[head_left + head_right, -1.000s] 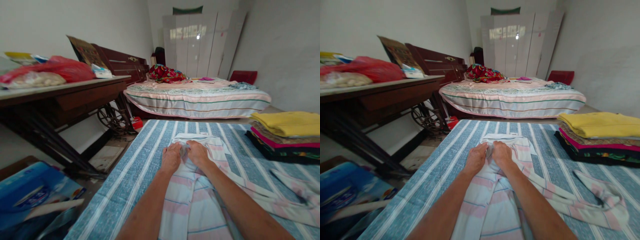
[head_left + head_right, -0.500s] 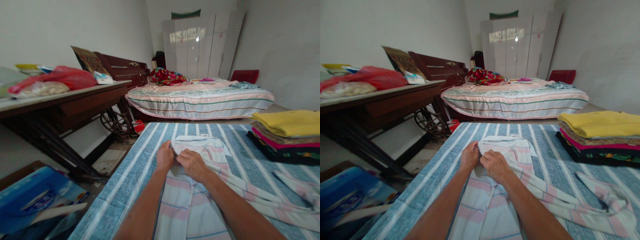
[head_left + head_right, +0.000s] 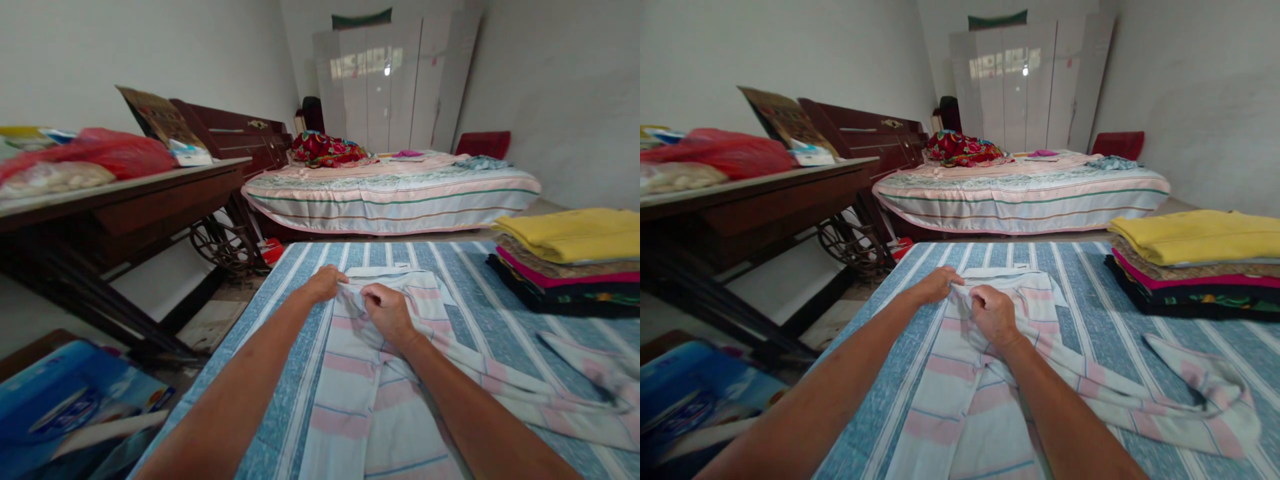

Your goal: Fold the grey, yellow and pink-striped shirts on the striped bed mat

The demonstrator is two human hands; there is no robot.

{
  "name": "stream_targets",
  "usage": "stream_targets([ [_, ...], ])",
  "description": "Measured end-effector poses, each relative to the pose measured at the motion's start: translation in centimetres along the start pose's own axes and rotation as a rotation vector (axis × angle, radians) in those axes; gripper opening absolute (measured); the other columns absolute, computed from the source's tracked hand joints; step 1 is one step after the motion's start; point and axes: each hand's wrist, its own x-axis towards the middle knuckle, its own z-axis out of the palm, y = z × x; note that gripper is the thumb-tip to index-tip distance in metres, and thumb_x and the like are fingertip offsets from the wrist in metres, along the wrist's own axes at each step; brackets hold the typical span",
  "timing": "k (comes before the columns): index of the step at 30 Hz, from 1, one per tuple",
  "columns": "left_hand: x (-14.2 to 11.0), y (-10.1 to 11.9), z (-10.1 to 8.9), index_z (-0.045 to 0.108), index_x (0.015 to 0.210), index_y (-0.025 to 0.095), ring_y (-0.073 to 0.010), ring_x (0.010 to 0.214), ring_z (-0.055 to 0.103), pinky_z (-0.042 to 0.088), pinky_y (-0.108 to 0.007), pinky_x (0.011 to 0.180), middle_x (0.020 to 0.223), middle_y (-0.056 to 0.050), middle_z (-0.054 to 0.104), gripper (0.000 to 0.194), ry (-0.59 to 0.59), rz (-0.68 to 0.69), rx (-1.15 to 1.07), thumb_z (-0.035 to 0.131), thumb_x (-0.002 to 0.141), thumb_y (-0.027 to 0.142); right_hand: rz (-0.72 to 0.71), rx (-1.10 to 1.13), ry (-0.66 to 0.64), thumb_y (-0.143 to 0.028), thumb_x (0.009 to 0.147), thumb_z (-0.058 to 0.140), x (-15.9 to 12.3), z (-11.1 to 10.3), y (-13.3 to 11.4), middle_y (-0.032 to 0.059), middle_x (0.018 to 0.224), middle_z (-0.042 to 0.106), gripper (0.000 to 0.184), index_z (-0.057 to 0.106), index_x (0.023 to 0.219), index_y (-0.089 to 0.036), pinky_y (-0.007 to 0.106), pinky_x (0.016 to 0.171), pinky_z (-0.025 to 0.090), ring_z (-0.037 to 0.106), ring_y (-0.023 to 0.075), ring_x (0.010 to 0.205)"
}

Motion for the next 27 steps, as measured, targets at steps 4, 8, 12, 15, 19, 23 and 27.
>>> stream_targets([
  [4,1.8,0.3,-1.2,0.072,0.095,0.025,-0.0152,0.094,0.062,0.045,-0.021,0.083,0.097,-0.001,0.069,0.047,-0.157,0.04,0.075,0.049,0.063,0.0,0.205,0.188,0.086,-0.027,0.07,0.05,0.5,-0.3,0.4,-0.0012,0.062,0.061,0.015,0.064,0.071,-0.02,0.024,0.057,0.041,0.054,0.0144,0.056],
  [8,3.2,0.4,-2.3,0.072,0.09,0.024,-0.0177,0.089,0.063,0.046,-0.023,0.077,0.093,-0.002,0.071,0.038,-0.247,0.022,0.173,0.053,0.063,0.004,0.279,0.232,0.118,-0.031,0.069,0.049,0.7,-0.2,1.5,-0.0007,0.061,0.061,0.019,0.063,0.071,-0.019,0.024,0.054,0.041,0.053,0.0143,0.055],
  [12,3.7,0.9,-3.4,0.071,0.093,0.022,-0.0186,0.089,0.063,0.046,-0.023,0.075,0.094,-0.004,0.071,0.034,-0.293,0.003,0.256,0.056,0.065,0.008,0.352,0.241,0.133,-0.032,0.067,0.049,0.8,0.1,2.7,-0.0013,0.057,0.059,0.019,0.061,0.068,-0.018,0.023,0.05,0.039,0.051,0.0135,0.051],
  [15,3.8,1.8,-4.0,0.068,0.101,0.02,-0.0179,0.088,0.063,0.046,-0.022,0.074,0.098,-0.005,0.071,0.032,-0.308,-0.026,0.294,0.058,0.071,0.017,0.388,0.221,0.134,-0.031,0.066,0.049,0.8,0.2,3.2,-0.0019,0.056,0.059,0.018,0.061,0.067,-0.018,0.023,0.049,0.038,0.051,0.0131,0.05],
  [19,3.7,2.7,-4.3,0.068,0.103,0.016,-0.0189,0.088,0.063,0.045,-0.023,0.074,0.102,-0.008,0.07,0.031,-0.327,-0.052,0.322,0.057,0.074,0.022,0.417,0.159,0.126,-0.028,0.067,0.048,0.8,0.4,3.8,-0.0023,0.057,0.059,0.018,0.062,0.071,-0.018,0.022,0.048,0.038,0.052,0.0135,0.05],
  [23,3.6,2.8,-4.1,0.067,0.102,0.017,-0.0186,0.087,0.064,0.046,-0.024,0.072,0.099,-0.007,0.07,0.03,-0.338,-0.062,0.328,0.054,0.077,0.022,0.425,0.057,0.114,-0.024,0.069,0.046,1.0,0.2,4.1,-0.0016,0.062,0.062,0.019,0.063,0.076,-0.019,0.023,0.053,0.041,0.055,0.0149,0.055],
  [27,3.5,2.6,-3.6,0.066,0.103,0.017,-0.0194,0.089,0.064,0.046,-0.024,0.071,0.101,-0.009,0.07,0.03,-0.325,-0.058,0.32,0.054,0.077,0.024,0.397,-0.068,0.073,-0.017,0.071,0.046,1.3,-0.3,3.5,0.0007,0.07,0.066,0.02,0.064,0.081,-0.02,0.026,0.065,0.045,0.06,0.0171,0.067],
])
